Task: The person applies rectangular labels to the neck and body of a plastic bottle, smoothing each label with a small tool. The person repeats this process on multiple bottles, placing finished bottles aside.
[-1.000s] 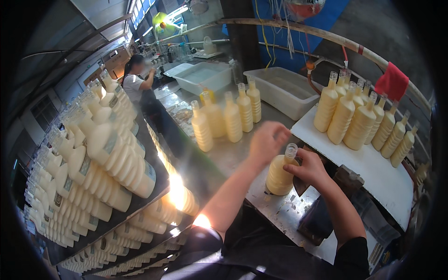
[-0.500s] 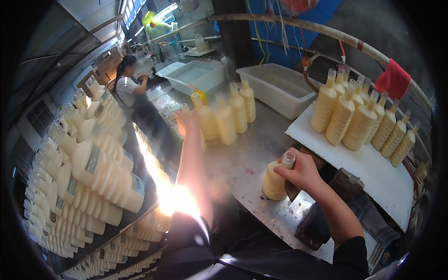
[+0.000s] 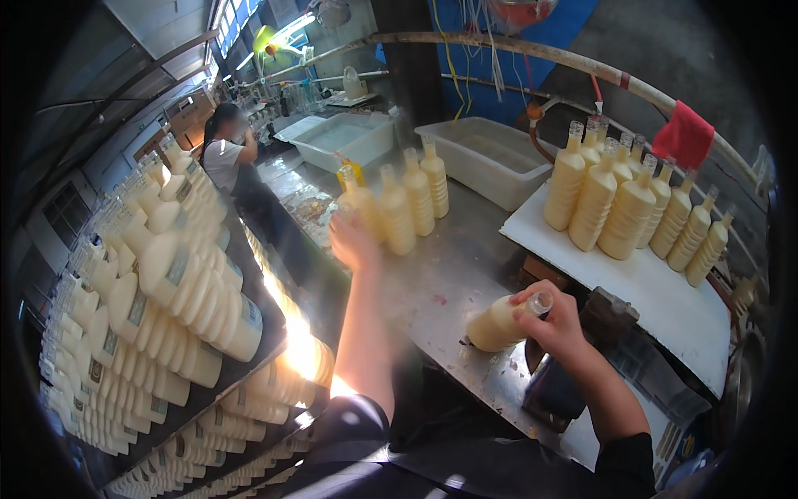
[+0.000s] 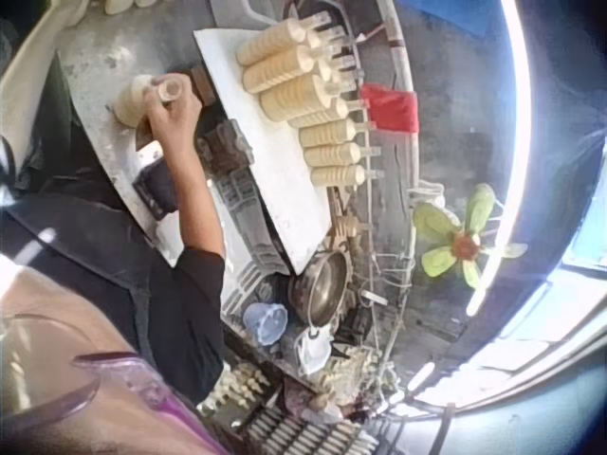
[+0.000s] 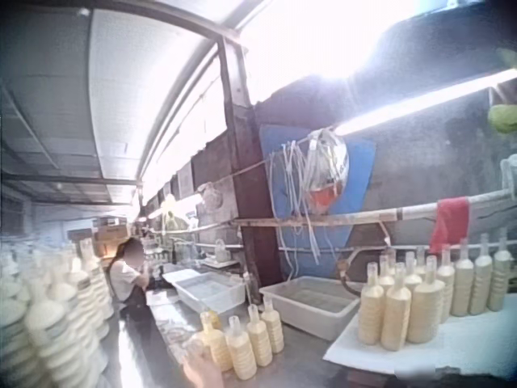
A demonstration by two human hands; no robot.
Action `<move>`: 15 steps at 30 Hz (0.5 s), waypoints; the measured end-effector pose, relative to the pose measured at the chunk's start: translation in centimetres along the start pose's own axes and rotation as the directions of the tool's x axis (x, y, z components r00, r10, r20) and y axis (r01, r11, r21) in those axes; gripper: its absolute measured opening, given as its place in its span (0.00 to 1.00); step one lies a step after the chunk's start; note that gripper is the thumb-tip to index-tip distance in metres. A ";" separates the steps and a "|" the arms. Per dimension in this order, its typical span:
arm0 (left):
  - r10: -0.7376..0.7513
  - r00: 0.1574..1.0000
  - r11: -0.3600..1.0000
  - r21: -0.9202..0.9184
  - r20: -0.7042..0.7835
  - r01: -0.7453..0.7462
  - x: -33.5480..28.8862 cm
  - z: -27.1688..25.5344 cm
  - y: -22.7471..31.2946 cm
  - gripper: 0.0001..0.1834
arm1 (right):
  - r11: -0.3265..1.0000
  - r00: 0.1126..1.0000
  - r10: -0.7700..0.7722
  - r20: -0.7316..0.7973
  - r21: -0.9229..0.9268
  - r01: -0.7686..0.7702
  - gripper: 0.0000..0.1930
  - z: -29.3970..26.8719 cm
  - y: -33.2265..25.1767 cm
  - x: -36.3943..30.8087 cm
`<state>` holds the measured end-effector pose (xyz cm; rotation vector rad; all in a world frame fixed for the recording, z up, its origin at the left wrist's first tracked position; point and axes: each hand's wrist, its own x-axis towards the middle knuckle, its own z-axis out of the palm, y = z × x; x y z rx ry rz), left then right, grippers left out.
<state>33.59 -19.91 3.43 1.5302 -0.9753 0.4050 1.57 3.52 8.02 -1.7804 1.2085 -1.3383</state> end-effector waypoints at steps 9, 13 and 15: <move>0.214 0.838 0.859 -0.505 0.502 0.083 -7.4 -5.1 9.0 0.17 | 0.998 0.982 0.044 -0.184 0.055 -0.035 0.06 -6.4 -7.1 -3.4; 0.416 0.808 0.758 -0.650 0.417 -0.055 -11.1 -4.3 10.8 0.19 | 0.998 0.977 0.027 -0.210 0.059 -0.015 0.06 -8.0 -8.6 -5.1; 0.451 0.801 0.734 -0.675 0.394 -0.081 -12.4 -3.7 10.9 0.21 | 0.997 0.974 0.027 -0.223 0.080 -0.010 0.08 -8.6 -8.8 -5.8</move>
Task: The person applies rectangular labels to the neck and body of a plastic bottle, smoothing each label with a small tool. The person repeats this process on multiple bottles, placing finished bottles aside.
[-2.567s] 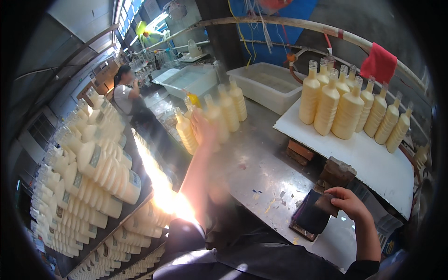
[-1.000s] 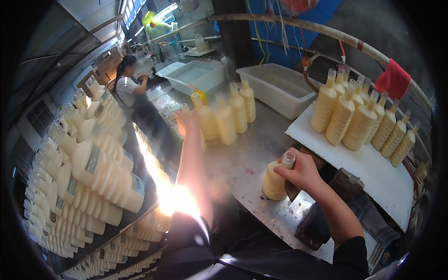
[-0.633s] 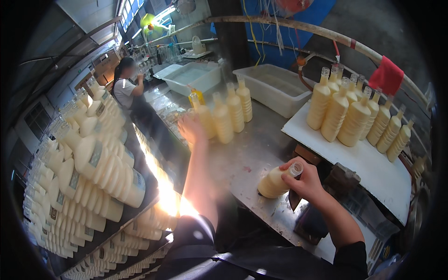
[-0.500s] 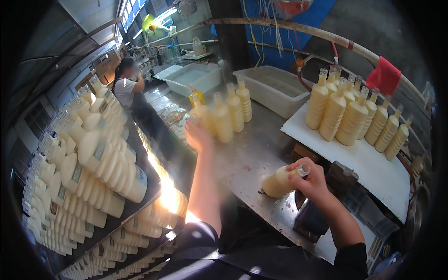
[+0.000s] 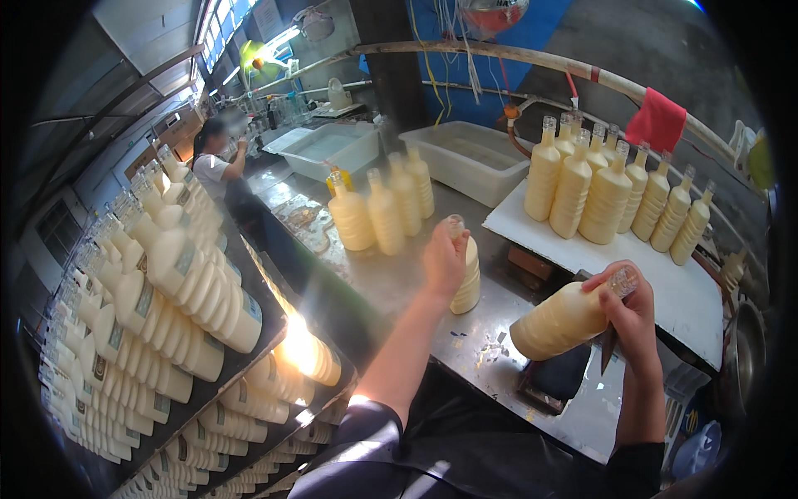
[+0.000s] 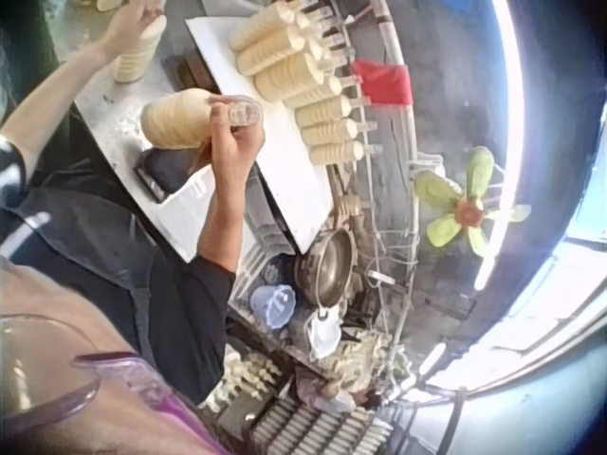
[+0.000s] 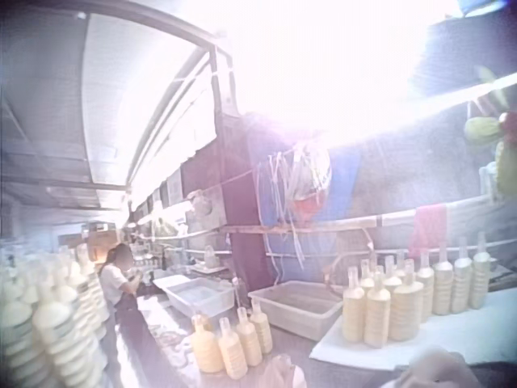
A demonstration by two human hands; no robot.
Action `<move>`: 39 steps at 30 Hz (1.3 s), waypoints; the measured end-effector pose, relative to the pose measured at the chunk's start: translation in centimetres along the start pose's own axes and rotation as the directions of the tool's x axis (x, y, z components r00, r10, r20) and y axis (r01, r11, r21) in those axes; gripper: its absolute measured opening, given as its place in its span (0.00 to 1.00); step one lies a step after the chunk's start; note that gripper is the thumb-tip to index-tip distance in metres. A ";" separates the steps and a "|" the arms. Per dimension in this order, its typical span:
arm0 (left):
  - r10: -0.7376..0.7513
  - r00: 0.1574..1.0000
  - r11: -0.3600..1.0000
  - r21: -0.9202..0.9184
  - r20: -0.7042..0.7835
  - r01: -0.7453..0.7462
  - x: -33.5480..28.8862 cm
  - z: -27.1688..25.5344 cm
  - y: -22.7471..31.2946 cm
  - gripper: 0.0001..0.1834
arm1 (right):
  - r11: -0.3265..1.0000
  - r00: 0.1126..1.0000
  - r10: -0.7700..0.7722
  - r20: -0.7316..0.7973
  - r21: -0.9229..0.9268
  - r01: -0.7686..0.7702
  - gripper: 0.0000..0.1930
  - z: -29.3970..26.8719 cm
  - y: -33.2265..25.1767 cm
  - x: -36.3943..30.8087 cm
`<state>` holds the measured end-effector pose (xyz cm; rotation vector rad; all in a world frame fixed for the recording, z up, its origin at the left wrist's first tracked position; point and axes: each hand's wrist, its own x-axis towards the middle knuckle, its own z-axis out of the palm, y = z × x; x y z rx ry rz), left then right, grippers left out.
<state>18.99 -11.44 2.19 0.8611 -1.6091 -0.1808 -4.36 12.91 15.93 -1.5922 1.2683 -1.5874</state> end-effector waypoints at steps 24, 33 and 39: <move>-0.017 0.169 0.209 -0.162 0.985 0.964 -12.2 4.6 15.7 0.41 | 0.866 0.833 0.478 -0.281 0.312 -0.392 0.21 -10.2 6.3 -1.9; -0.092 0.056 -0.010 -0.057 0.994 0.998 -13.2 9.3 14.2 0.32 | 0.772 0.761 0.636 -0.132 0.130 -0.622 0.35 -9.2 12.2 -9.4; -0.170 0.180 0.362 -0.109 0.969 0.926 -10.9 8.7 15.8 0.39 | 0.773 0.746 0.617 -0.251 0.015 -0.634 0.37 -6.3 14.2 -10.9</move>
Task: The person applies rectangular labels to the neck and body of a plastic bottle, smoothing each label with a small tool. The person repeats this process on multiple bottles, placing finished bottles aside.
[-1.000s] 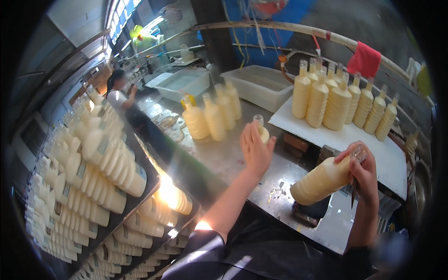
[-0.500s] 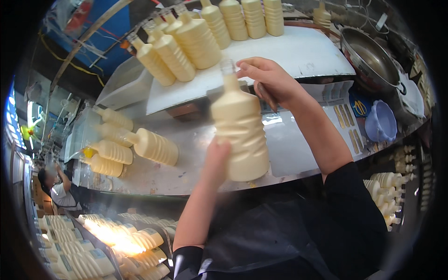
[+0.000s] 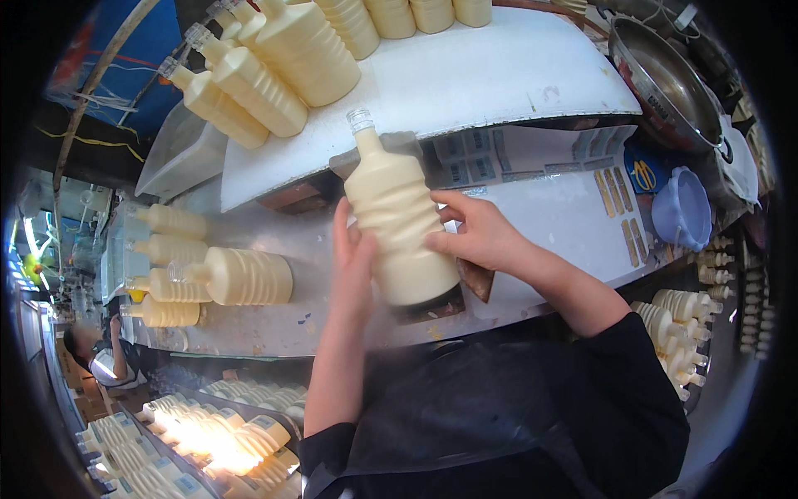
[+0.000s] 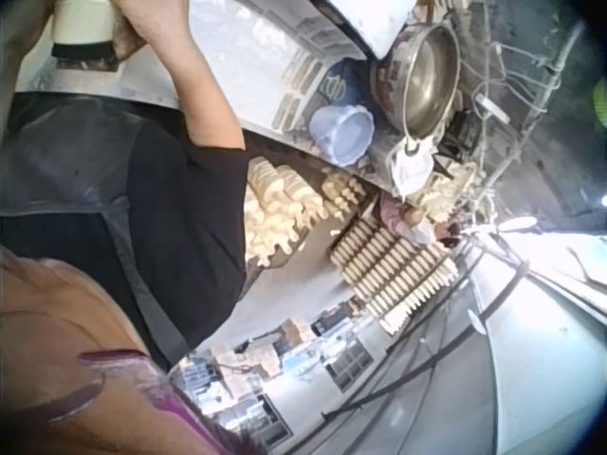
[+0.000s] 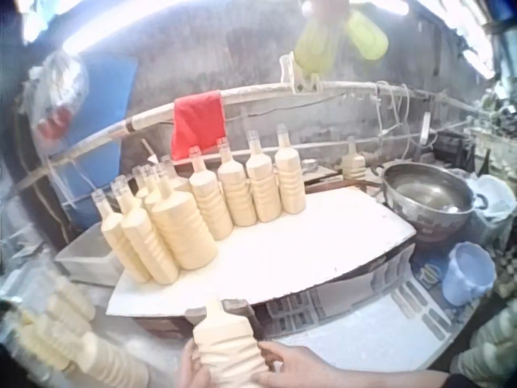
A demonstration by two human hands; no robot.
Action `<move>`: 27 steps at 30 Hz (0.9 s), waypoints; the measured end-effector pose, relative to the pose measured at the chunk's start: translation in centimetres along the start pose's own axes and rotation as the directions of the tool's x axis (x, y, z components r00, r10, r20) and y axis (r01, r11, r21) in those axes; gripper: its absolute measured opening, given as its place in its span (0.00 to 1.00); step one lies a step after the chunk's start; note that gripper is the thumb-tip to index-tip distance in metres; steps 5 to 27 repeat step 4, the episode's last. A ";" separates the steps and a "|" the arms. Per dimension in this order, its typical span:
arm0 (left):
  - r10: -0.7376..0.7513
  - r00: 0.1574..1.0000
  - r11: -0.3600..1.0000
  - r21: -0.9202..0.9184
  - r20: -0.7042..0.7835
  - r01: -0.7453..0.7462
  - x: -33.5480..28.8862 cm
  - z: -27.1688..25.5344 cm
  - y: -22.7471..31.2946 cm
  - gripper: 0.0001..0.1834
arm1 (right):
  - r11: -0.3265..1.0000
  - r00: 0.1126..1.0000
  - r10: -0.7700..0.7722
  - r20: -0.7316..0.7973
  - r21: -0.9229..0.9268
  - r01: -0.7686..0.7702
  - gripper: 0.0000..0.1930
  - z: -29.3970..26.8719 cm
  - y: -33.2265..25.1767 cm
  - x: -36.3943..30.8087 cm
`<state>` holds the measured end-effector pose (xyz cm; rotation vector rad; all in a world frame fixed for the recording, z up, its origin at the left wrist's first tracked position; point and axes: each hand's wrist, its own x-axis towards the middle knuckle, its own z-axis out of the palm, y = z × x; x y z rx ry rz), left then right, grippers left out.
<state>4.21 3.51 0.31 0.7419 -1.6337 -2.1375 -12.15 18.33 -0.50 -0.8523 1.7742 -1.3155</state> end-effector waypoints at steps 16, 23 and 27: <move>0.124 0.992 0.952 0.281 0.025 -0.126 -0.3 -0.5 -1.8 0.60 | 0.990 0.999 0.019 -0.035 0.144 -0.013 0.37 0.7 0.5 -0.6; 0.124 0.992 0.952 0.281 0.025 -0.126 -0.3 -0.5 -1.8 0.60 | 0.990 0.999 0.019 -0.035 0.144 -0.013 0.37 0.7 0.5 -0.6; 0.124 0.992 0.952 0.281 0.025 -0.126 -0.3 -0.5 -1.8 0.60 | 0.990 0.999 0.019 -0.035 0.144 -0.013 0.37 0.7 0.5 -0.6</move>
